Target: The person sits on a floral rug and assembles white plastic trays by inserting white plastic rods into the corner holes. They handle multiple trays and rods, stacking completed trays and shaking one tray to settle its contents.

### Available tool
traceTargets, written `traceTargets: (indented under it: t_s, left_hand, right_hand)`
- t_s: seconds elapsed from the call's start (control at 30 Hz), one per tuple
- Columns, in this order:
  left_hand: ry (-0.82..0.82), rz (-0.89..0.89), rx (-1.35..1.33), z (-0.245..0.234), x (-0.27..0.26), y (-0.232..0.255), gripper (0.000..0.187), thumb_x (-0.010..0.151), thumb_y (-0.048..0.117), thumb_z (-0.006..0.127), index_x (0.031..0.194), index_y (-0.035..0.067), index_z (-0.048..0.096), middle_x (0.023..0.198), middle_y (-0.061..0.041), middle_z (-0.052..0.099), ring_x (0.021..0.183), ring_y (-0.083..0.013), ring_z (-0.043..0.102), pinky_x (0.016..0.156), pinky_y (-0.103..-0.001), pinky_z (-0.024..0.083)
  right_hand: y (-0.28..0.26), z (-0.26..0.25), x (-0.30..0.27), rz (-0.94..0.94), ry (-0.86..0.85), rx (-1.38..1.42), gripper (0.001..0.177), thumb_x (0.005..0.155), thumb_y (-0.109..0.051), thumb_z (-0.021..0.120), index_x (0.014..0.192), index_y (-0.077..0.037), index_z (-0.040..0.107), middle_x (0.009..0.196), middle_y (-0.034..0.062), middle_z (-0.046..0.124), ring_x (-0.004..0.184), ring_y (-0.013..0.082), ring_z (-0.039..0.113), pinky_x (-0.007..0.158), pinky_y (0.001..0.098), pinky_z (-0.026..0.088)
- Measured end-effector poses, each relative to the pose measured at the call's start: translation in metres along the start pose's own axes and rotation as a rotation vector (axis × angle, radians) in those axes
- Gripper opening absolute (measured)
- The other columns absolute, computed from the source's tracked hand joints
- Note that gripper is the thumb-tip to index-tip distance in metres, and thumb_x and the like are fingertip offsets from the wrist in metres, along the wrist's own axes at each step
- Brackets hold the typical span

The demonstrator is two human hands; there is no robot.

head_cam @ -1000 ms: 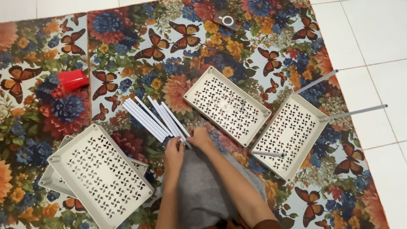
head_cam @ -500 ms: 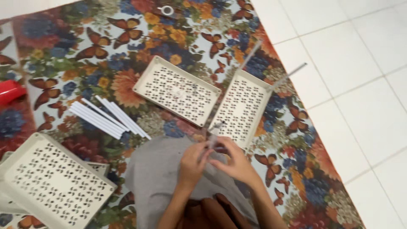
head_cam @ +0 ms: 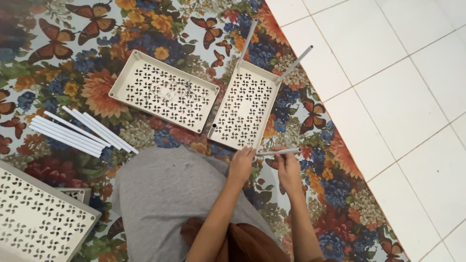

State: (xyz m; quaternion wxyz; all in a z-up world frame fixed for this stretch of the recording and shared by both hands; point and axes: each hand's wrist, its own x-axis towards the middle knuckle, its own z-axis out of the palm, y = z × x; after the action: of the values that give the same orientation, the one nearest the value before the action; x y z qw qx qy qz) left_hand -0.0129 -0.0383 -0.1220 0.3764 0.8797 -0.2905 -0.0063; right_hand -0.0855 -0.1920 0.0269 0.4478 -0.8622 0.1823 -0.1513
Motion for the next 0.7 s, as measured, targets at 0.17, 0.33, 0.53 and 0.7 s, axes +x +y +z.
traceTargets:
  t_s: [0.17,0.33,0.53,0.7]
  left_hand:
    - [-0.122,-0.011,0.094,0.035,-0.011,-0.03,0.042,0.101,0.01,0.057,0.139,0.007,0.076,0.143,-0.011,0.074,0.142,-0.0311,0.065,0.121,-0.053,0.046]
    - [-0.153,-0.046,0.053,0.032,-0.012,-0.032,0.038,0.103,0.012,0.057,0.134,0.01,0.078,0.14,-0.008,0.077,0.14,-0.0295,0.066,0.119,-0.053,0.047]
    - [-0.091,-0.051,0.022,0.024,-0.01,-0.025,0.034,0.101,0.012,0.06,0.127,0.011,0.081,0.133,-0.008,0.08,0.135,-0.0296,0.07,0.113,-0.051,0.051]
    - [-0.111,-0.048,0.023,0.017,-0.009,-0.023,0.036,0.095,0.007,0.063,0.127,0.01,0.081,0.132,-0.007,0.08,0.134,-0.0293,0.071,0.107,-0.051,0.055]
  right_hand:
    - [0.008,0.01,-0.002,0.203,-0.018,0.03,0.019,0.116,-0.008,0.061,0.13,-0.005,0.074,0.11,0.0097,0.08,0.09,0.0195,0.072,0.082,0.0351,0.06]
    - [0.0,0.016,0.003,0.205,-0.026,0.115,0.016,0.113,-0.008,0.06,0.126,-0.006,0.07,0.11,0.0087,0.078,0.094,0.0161,0.081,0.082,0.0344,0.067]
    - [0.016,0.019,0.009,-0.023,-0.214,-0.156,0.019,0.107,-0.001,0.067,0.123,-0.007,0.075,0.111,0.0149,0.081,0.096,0.0335,0.079,0.084,0.043,0.061]
    - [0.052,0.037,0.003,-0.153,-0.146,-0.078,0.022,0.107,0.004,0.063,0.123,-0.007,0.073,0.119,0.0144,0.08,0.106,0.0351,0.079,0.089,0.0434,0.062]
